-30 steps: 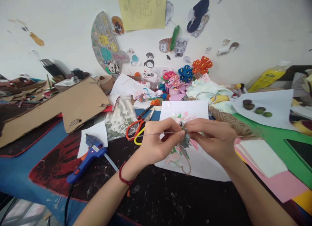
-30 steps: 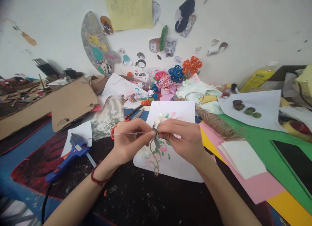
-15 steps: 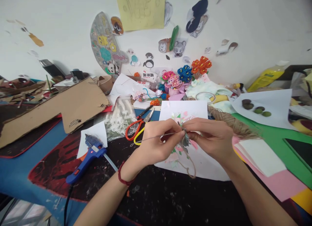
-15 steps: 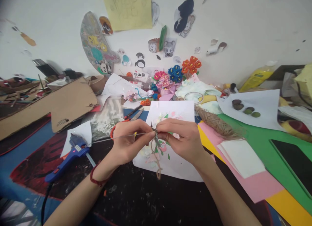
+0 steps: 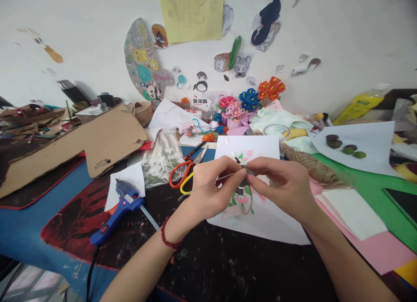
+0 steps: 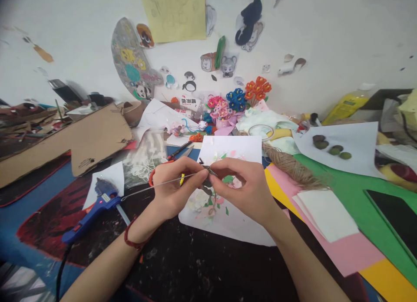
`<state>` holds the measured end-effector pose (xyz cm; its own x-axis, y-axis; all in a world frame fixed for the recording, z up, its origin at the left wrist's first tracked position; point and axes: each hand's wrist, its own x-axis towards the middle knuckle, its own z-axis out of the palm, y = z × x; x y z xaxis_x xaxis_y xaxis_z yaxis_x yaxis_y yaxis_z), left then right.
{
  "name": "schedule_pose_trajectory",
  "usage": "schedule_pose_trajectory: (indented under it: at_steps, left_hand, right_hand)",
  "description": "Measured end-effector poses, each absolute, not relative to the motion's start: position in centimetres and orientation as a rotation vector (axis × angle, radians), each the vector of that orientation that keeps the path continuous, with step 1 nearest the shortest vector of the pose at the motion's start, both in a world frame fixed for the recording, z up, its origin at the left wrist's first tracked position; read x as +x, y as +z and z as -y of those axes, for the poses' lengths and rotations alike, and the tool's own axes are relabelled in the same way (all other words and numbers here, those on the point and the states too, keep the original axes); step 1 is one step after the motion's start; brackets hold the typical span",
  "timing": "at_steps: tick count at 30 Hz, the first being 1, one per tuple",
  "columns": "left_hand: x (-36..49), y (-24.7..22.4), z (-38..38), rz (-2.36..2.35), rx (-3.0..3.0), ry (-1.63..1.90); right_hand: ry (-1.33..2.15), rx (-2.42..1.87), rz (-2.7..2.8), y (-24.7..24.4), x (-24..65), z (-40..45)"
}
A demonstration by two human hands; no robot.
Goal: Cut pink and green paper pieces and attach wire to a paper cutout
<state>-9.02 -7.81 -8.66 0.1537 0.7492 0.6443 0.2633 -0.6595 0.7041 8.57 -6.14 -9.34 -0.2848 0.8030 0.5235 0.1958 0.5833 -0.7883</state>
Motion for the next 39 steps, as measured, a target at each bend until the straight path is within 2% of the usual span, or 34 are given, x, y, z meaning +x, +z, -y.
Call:
schedule_pose_trajectory:
  at_steps: [15, 27, 39]
  left_hand:
    - [-8.6, -9.0, 7.7, -1.066, 2.147, 1.681]
    - [-8.1, -9.2, 7.9, -1.029, 2.219, 1.682]
    - [-8.1, -9.0, 8.3, -1.01, 2.242, 1.846]
  right_hand:
    - [0.638, -0.969, 1.684, -9.1, 7.4, 6.8]
    - [0.539, -0.855, 1.682, -9.5, 7.1, 7.2]
    - [0.51, -0.817, 1.683, -9.3, 7.4, 7.1]
